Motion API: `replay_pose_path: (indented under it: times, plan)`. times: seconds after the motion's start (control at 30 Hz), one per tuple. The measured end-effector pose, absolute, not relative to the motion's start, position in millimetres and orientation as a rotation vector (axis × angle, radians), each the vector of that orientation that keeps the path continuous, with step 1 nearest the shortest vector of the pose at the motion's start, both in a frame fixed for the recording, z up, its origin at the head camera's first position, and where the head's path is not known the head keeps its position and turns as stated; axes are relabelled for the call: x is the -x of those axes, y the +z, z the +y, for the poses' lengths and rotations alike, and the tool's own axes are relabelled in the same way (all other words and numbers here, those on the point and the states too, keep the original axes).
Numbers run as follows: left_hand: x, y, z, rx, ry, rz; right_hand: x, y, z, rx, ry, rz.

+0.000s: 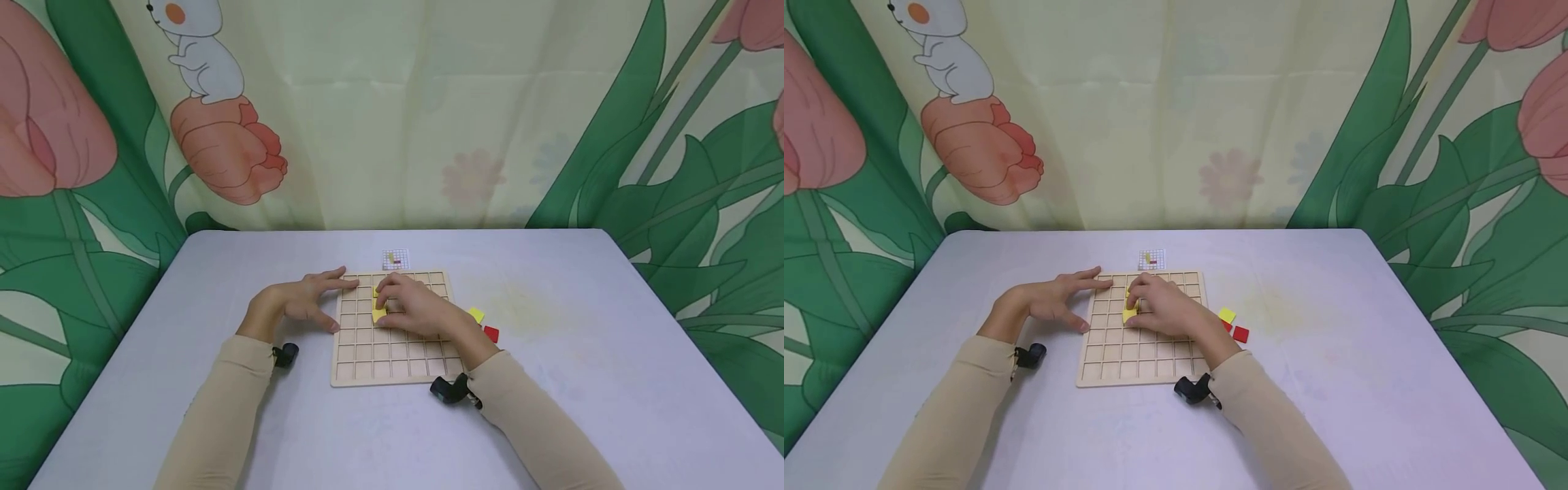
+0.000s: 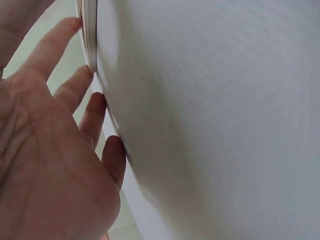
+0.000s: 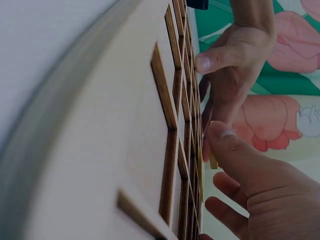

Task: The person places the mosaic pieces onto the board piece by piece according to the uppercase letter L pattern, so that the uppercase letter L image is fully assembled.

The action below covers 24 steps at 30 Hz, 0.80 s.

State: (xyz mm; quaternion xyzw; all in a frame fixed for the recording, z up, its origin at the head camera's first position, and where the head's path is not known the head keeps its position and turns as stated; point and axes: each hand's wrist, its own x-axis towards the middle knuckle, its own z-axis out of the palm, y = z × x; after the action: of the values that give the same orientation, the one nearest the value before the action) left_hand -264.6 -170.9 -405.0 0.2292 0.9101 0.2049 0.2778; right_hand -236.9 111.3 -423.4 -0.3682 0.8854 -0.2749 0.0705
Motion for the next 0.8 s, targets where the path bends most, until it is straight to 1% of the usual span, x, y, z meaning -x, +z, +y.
replay_pose_path:
  times: [0.3,0.6,0.8]
  plan:
    - [265.2,-407.5,-171.3,-0.611,0.558,2.450,236.7,-427.0,106.3,1.098,-0.716,2.743]
    - [264.6,-405.8,-167.5,-0.596,0.586,2.439,236.8,-427.4,108.2,1.078,-0.705,2.770]
    - [263.4,-406.1,-168.5,-0.590,0.584,2.443,236.9,-426.0,111.0,1.112,-0.729,2.731]
